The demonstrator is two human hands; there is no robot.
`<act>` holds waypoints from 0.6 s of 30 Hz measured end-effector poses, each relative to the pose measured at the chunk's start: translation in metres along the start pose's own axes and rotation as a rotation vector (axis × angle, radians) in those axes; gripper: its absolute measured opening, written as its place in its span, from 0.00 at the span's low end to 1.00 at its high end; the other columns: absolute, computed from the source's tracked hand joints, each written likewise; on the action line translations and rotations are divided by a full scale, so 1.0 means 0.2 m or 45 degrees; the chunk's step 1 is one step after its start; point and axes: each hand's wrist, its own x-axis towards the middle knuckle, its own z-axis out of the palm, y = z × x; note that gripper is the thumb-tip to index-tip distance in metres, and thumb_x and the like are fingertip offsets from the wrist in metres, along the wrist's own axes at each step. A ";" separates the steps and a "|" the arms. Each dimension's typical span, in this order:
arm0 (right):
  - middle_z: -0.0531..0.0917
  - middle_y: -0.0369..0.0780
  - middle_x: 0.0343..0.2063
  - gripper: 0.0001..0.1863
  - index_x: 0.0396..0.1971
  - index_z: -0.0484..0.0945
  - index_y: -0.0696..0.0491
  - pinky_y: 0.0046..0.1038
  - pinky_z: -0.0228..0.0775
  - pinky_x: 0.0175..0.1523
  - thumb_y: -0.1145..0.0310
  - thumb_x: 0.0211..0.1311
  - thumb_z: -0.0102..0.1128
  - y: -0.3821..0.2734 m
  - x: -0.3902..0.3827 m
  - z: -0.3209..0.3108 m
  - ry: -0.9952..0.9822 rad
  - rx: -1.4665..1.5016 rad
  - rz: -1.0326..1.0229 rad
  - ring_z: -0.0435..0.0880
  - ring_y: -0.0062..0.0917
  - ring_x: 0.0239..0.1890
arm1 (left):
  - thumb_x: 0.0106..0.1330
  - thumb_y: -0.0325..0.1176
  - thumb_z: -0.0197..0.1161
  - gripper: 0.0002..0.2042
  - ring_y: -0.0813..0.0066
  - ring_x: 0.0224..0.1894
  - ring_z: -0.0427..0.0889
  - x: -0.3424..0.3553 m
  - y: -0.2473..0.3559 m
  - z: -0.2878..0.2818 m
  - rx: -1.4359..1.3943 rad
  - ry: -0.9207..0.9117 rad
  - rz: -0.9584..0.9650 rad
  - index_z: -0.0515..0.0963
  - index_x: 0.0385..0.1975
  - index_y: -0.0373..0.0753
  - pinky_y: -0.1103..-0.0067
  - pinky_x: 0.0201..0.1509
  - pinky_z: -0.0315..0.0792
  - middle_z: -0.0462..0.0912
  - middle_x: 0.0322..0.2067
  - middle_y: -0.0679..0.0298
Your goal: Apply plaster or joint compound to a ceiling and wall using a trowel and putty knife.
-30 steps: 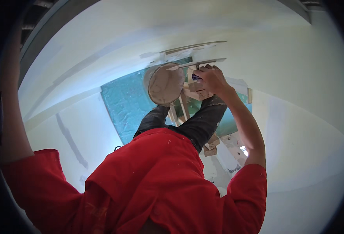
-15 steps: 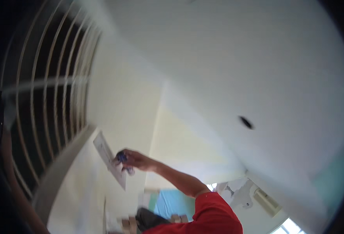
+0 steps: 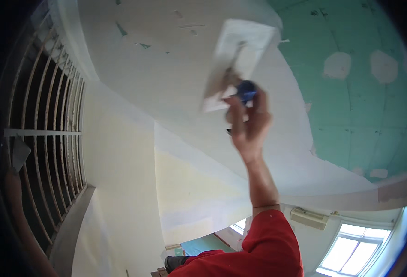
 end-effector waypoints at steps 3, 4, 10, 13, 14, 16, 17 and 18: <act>0.80 0.44 0.38 0.15 0.51 0.71 0.62 0.21 0.77 0.36 0.75 0.66 0.55 0.02 0.14 -0.06 0.048 -0.111 -0.235 0.82 0.23 0.31 | 0.74 0.37 0.46 0.18 0.55 0.32 0.82 -0.07 0.07 -0.22 0.043 -0.146 -0.047 0.81 0.40 0.31 0.65 0.37 0.77 0.84 0.33 0.52; 0.80 0.44 0.39 0.15 0.50 0.71 0.63 0.22 0.79 0.37 0.74 0.66 0.56 0.00 0.19 -0.07 0.057 -0.067 -0.255 0.82 0.24 0.31 | 0.74 0.37 0.46 0.18 0.55 0.32 0.82 -0.07 0.06 -0.22 0.040 -0.095 -0.042 0.81 0.39 0.30 0.65 0.38 0.77 0.84 0.33 0.52; 0.84 0.41 0.33 0.13 0.45 0.76 0.60 0.23 0.79 0.36 0.73 0.62 0.63 0.09 0.31 0.24 -0.100 -0.206 -0.207 0.81 0.22 0.28 | 0.72 0.34 0.53 0.14 0.62 0.42 0.83 -0.10 0.07 -0.21 -0.011 -0.101 -0.226 0.75 0.52 0.37 0.70 0.45 0.77 0.82 0.43 0.58; 0.84 0.42 0.28 0.14 0.43 0.78 0.57 0.29 0.75 0.30 0.70 0.57 0.67 0.29 0.39 0.57 -0.178 -0.359 -0.437 0.81 0.29 0.24 | 0.72 0.34 0.53 0.14 0.62 0.41 0.83 -0.08 -0.07 -0.04 -0.018 -0.012 -0.154 0.75 0.52 0.37 0.70 0.45 0.77 0.82 0.43 0.59; 0.84 0.43 0.26 0.14 0.42 0.78 0.57 0.32 0.74 0.29 0.69 0.56 0.67 0.33 0.40 0.71 -0.168 -0.471 -0.583 0.81 0.34 0.23 | 0.72 0.33 0.53 0.13 0.62 0.41 0.83 -0.07 -0.13 0.01 -0.020 0.047 -0.119 0.75 0.52 0.37 0.70 0.45 0.77 0.82 0.43 0.59; 0.82 0.44 0.24 0.15 0.39 0.76 0.56 0.38 0.72 0.27 0.67 0.54 0.67 0.47 0.41 1.04 -0.124 -0.641 -0.771 0.79 0.41 0.22 | 0.72 0.33 0.53 0.13 0.62 0.41 0.83 -0.08 -0.19 0.04 -0.014 0.106 -0.098 0.75 0.52 0.37 0.70 0.45 0.77 0.82 0.43 0.59; 0.81 0.44 0.22 0.15 0.37 0.75 0.56 0.40 0.72 0.27 0.66 0.53 0.67 0.57 0.42 1.20 -0.093 -0.716 -0.817 0.78 0.43 0.21 | 0.72 0.33 0.52 0.13 0.62 0.41 0.83 -0.08 -0.16 0.05 -0.015 0.080 -0.113 0.75 0.52 0.37 0.70 0.45 0.77 0.82 0.43 0.59; 0.80 0.44 0.22 0.15 0.34 0.73 0.56 0.40 0.73 0.27 0.65 0.53 0.67 0.64 0.43 1.34 -0.104 -0.787 -0.788 0.80 0.42 0.22 | 0.72 0.32 0.52 0.13 0.62 0.41 0.83 -0.09 -0.12 0.04 -0.018 0.058 -0.126 0.75 0.52 0.37 0.70 0.45 0.77 0.82 0.43 0.59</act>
